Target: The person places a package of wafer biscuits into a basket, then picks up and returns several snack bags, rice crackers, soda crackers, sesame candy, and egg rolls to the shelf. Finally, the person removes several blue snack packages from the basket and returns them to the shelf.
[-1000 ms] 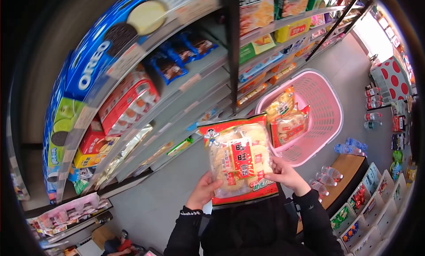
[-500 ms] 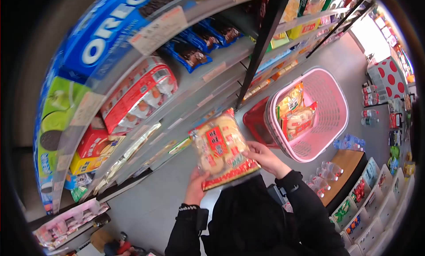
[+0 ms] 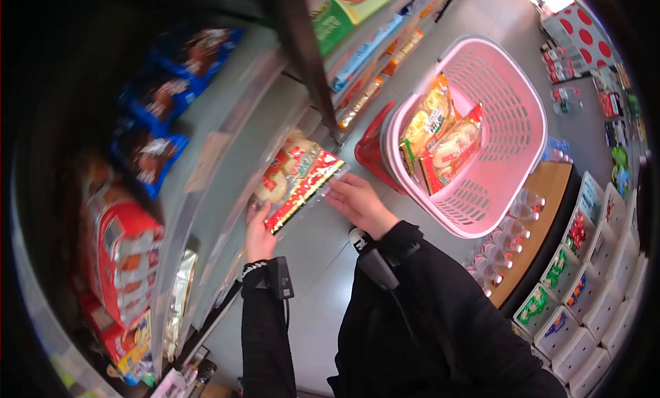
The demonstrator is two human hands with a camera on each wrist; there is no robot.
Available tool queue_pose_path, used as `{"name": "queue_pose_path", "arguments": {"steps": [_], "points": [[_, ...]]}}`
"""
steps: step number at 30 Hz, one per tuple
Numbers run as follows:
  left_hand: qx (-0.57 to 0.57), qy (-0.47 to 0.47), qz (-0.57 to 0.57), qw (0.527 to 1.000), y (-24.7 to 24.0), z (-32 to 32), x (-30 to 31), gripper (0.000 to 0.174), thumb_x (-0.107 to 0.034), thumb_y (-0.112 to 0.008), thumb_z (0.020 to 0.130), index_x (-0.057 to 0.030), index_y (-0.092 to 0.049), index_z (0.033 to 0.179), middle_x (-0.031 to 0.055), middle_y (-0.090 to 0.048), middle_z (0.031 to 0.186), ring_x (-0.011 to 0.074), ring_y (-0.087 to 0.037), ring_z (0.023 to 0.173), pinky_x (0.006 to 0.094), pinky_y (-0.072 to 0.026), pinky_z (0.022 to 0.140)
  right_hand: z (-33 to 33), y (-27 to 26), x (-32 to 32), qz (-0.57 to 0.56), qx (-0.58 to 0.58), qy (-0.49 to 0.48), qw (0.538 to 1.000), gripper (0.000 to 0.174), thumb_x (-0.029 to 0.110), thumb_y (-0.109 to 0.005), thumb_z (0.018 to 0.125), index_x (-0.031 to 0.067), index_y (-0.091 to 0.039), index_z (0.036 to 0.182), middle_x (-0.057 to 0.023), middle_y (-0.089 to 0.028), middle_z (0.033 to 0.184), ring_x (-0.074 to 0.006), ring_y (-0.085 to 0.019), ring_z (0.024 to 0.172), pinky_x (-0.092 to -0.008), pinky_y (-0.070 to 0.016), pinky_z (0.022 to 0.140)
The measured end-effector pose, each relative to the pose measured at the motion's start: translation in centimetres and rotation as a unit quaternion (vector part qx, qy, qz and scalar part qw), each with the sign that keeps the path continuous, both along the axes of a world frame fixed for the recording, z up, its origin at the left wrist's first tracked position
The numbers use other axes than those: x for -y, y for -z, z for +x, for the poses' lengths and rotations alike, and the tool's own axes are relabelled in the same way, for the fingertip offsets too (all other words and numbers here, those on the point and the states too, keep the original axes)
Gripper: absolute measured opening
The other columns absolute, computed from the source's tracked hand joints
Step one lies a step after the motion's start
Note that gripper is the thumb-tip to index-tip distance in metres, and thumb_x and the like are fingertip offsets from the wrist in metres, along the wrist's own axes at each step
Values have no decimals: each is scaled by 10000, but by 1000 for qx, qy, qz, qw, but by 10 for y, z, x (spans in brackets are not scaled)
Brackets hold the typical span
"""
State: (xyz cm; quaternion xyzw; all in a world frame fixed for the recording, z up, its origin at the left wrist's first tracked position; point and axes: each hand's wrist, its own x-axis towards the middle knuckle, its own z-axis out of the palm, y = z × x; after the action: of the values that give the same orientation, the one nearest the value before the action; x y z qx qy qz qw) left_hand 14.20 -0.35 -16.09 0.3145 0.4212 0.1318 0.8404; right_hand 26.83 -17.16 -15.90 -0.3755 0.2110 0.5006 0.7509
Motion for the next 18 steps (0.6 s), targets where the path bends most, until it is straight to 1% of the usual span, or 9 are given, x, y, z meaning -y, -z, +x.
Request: {"name": "queue_pose_path", "arguments": {"steps": [1,3,5,6,7,10,12,16,18], "points": [[21,-4,12,1000,6,5,-3,337,-27,-484,802,-58,-398,1126,85,-477,1075,203,-475,1005,381,-438,825,1,4,-5,13,3,15,1000,125,103,-539,794,52,-486,895,-17,-534,831,-107,-529,739,-235,-444,702],[-10,6,-1,1000,9,0,-2,286,-56,-489,811,-78,-426,1089,72,-481,1069,201,-482,992,402,-435,818,6,10,-8,24,3,38,999,85,95,-541,793,59,-502,860,-7,-541,784,-113,-533,716,-247,-455,691],[-25,-8,-74,997,12,-16,0,247,-84,-491,819,-89,-443,1061,68,-497,1048,193,-501,955,412,-434,798,8,22,-11,-53,62,-9,997,72,93,-559,779,54,-517,823,-7,-533,753,-105,-513,684,-240,-442,663],[-32,6,-80,996,16,-22,3,243,-103,-489,825,-88,-442,1063,60,-516,1017,193,-523,901,405,-436,782,8,30,-13,-50,65,0,997,80,82,-570,768,45,-531,827,-16,-536,744,-102,-507,680,-231,-430,638],[-36,7,-89,995,0,-17,16,246,-81,-494,817,-78,-445,1058,72,-534,974,195,-536,861,393,-445,766,9,31,-16,-50,61,5,997,80,82,-570,768,45,-531,827,-16,-536,744,-102,-507,680,-231,-430,638],[-48,18,-49,997,9,-21,15,256,-33,-495,803,-59,-447,1054,89,-540,953,197,-536,850,362,-455,757,11,33,-32,-78,39,29,996,111,73,-566,768,24,-540,864,-37,-541,757,-120,-522,700,-252,-450,668],[-32,-3,-14,999,14,-12,0,261,12,-490,790,-43,-450,1041,105,-536,962,189,-535,841,337,-461,760,17,34,-49,10,29,68,997,230,56,-554,770,-24,-500,979,-80,-545,859,-161,-539,802,-280,-451,746],[-56,-19,13,998,17,21,-26,248,23,-496,781,-36,-458,1020,100,-531,956,181,-534,833,320,-460,776,35,18,-76,29,20,101,994,318,21,-514,779,-72,-419,1068,-125,-516,986,-202,-522,917,-305,-427,820],[-82,-59,-26,995,25,33,-39,265,42,-479,785,-49,-427,1028,105,-524,924,203,-537,828,323,-471,767,38,21,-83,60,40,104,992,387,-9,-492,766,-93,-355,1118,-143,-482,1063,-216,-496,977,-292,-413,827]]}}
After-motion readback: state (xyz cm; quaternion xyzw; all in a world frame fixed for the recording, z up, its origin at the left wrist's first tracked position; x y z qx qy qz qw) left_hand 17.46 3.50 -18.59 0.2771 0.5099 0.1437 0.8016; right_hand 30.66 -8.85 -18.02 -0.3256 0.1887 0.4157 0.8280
